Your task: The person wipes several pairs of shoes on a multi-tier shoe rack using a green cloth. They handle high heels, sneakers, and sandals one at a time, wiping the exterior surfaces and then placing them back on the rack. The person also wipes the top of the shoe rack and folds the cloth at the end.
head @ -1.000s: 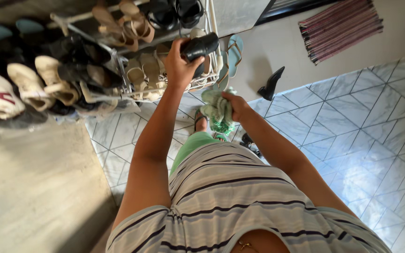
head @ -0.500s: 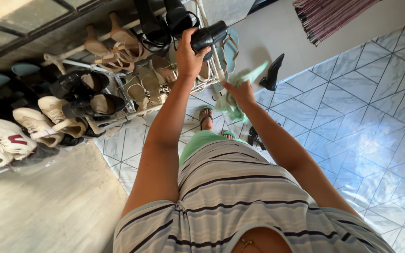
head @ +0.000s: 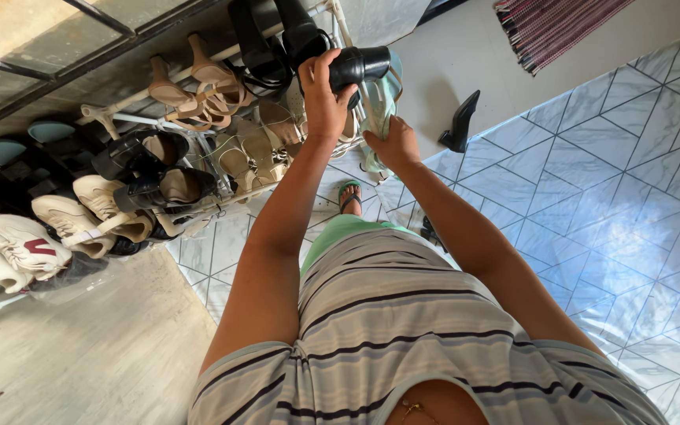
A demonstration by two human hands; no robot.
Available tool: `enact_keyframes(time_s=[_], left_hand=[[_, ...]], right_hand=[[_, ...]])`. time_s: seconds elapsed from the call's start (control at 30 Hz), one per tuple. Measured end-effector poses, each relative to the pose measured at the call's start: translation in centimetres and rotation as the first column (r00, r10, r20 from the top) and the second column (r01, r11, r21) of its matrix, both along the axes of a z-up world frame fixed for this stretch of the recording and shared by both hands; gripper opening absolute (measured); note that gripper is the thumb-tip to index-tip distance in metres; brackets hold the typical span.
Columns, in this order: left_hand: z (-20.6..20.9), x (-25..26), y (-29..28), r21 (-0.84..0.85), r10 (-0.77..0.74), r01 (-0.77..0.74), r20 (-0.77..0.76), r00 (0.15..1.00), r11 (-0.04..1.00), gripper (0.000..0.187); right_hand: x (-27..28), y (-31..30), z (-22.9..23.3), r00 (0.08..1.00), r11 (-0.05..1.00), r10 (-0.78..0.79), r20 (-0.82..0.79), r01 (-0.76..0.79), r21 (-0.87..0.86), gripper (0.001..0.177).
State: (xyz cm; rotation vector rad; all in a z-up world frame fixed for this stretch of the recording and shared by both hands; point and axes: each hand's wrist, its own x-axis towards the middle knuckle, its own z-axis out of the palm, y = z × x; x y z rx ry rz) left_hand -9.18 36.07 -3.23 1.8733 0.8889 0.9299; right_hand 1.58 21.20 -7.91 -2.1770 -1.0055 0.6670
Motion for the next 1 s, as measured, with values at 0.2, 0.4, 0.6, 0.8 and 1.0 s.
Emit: enact_keyframes(time_s=[0.2, 0.4, 0.6, 0.8, 1.0], left_hand=[[0.6, -0.9, -1.6, 0.142, 0.04, -0.046, 0.047, 0.998, 0.989, 0.093], [1.0, -2.1, -7.7, 0.444, 0.098, -0.077, -0.024, 0.995, 0.893, 0.075], [1.6, 1.0, -12.3, 0.422, -0.256, 0.222, 0.024, 0.966, 0.879, 0.056], [-0.5, 6.7, -18.3, 0.083, -0.527, 0.524, 0.006, 0.85, 0.847, 0.056], [-8.2, 12.5, -20.9, -0.124, -0.597, 0.584, -0.139, 0.79, 0.802, 0.046]], right_hand=[[1.3, -1.1, 1.1, 0.964, 0.988, -0.005, -0.266, 0.047, 0.151, 0.052], [4.7, -6.8, -7.6, 0.902, 0.916, -0.326, -0.283, 0.376, 0.141, 0.042], [4.9, -14.2, -15.7, 0.853, 0.842, -0.515, -0.088, 0.522, 0.135, 0.037], [4.4, -19.6, -16.6, 0.438, 0.558, -0.608, -0.662, 0.829, 0.036, 0.049], [6.6, -25.1, -22.7, 0.027, 0.173, -0.837, -0.547, 0.961, -0.216, 0.049]])
